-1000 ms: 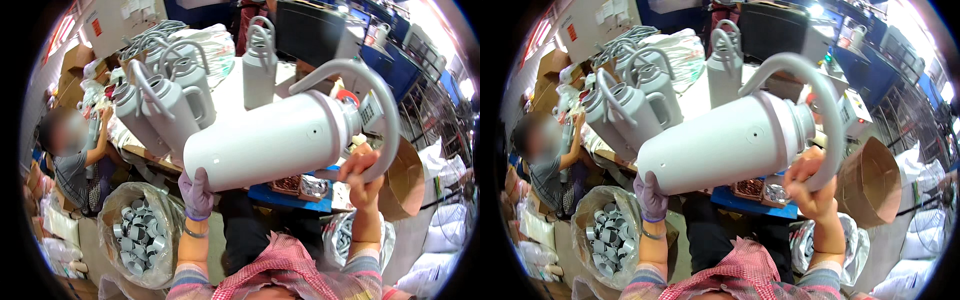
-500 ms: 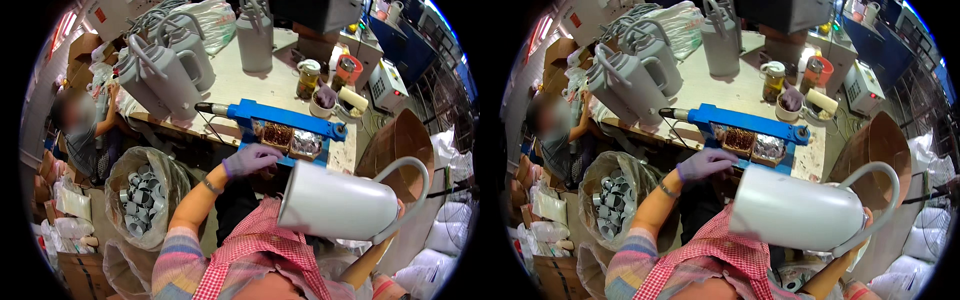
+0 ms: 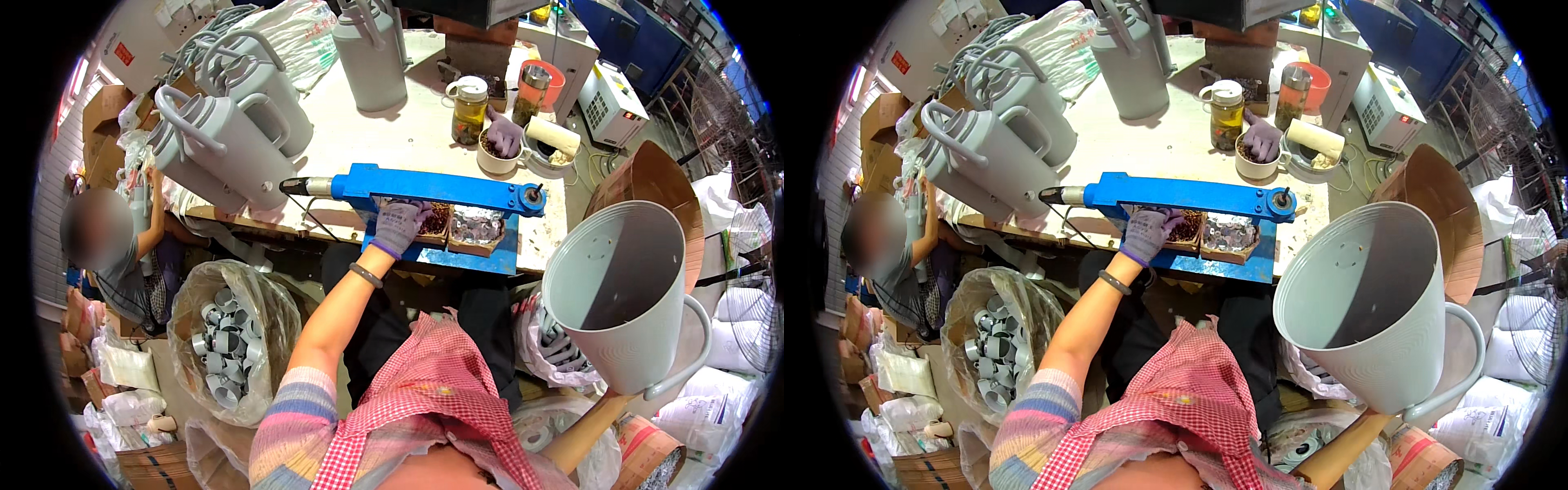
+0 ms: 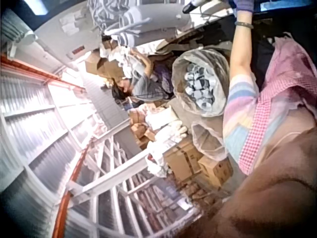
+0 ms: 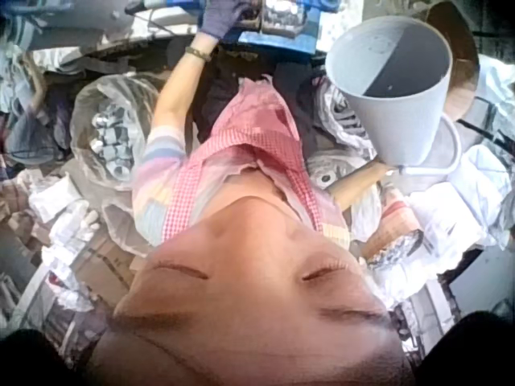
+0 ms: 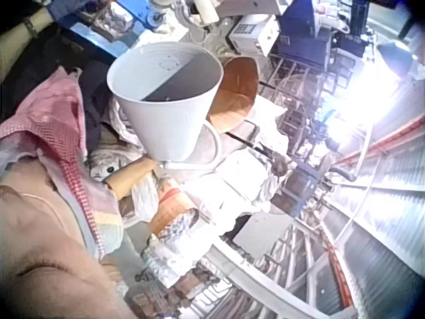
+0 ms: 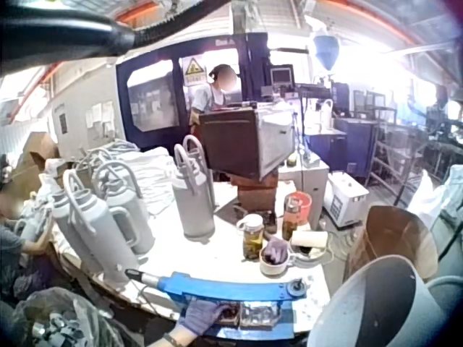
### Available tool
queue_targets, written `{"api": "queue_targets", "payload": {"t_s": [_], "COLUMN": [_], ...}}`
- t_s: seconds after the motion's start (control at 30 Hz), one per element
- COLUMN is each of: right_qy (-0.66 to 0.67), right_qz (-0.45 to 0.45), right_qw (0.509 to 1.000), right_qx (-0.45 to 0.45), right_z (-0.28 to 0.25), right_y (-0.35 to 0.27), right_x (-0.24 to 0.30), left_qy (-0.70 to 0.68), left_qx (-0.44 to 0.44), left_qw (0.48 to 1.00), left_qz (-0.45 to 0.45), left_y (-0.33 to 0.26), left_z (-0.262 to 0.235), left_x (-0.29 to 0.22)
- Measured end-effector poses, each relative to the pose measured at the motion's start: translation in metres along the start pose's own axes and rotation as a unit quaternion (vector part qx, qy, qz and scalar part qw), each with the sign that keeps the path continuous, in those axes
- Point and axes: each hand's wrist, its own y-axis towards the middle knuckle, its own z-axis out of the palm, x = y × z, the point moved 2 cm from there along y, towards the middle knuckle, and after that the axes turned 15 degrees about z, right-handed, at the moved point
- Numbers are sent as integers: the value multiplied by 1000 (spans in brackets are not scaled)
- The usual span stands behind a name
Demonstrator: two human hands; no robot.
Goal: The person assembles gray plastic watering cans by inserting small white circular components into the nozzle area using a blue handheld tool. They repeatedly pick up a watering can, position it on the tool, and press the nozzle to secure the part. The person then inspects the assembled unit and places it on a nearby table.
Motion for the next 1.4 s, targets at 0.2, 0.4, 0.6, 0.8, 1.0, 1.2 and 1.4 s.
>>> {"api": "queue_targets", "payload": {"t_s": [0.2,0.4,0.6,0.8,1.0,1.2,1.4], "right_qy": [8,64,46,19,-8,-41,16], "right_qz": [25,107,67,34,16,-13,10], "right_qw": [1000,992,995,999,1000,999,1000], "right_qx": [-16,0,54,9,-4,-30,-23], "right_z": [24,31,9,9,17,10,-3], "right_y": [3,11,27,31,34,34,42], "right_x": [-16,-29,-39,-38,-44,-44,-52], "left_qy": [99,-81,-35,-329,-458,-328,-308], "left_qx": [-41,-7,-115,-101,-103,-133,-129], "left_qw": [992,995,993,937,883,924,923], "left_qz": [70,-59,-17,-55,3,143,191], "left_y": [-12,-7,-19,-11,90,131,132], "left_z": [2,1,-25,-80,-77,-53,-48], "left_x": [9,14,-1,-49,-117,-138,-138]}}
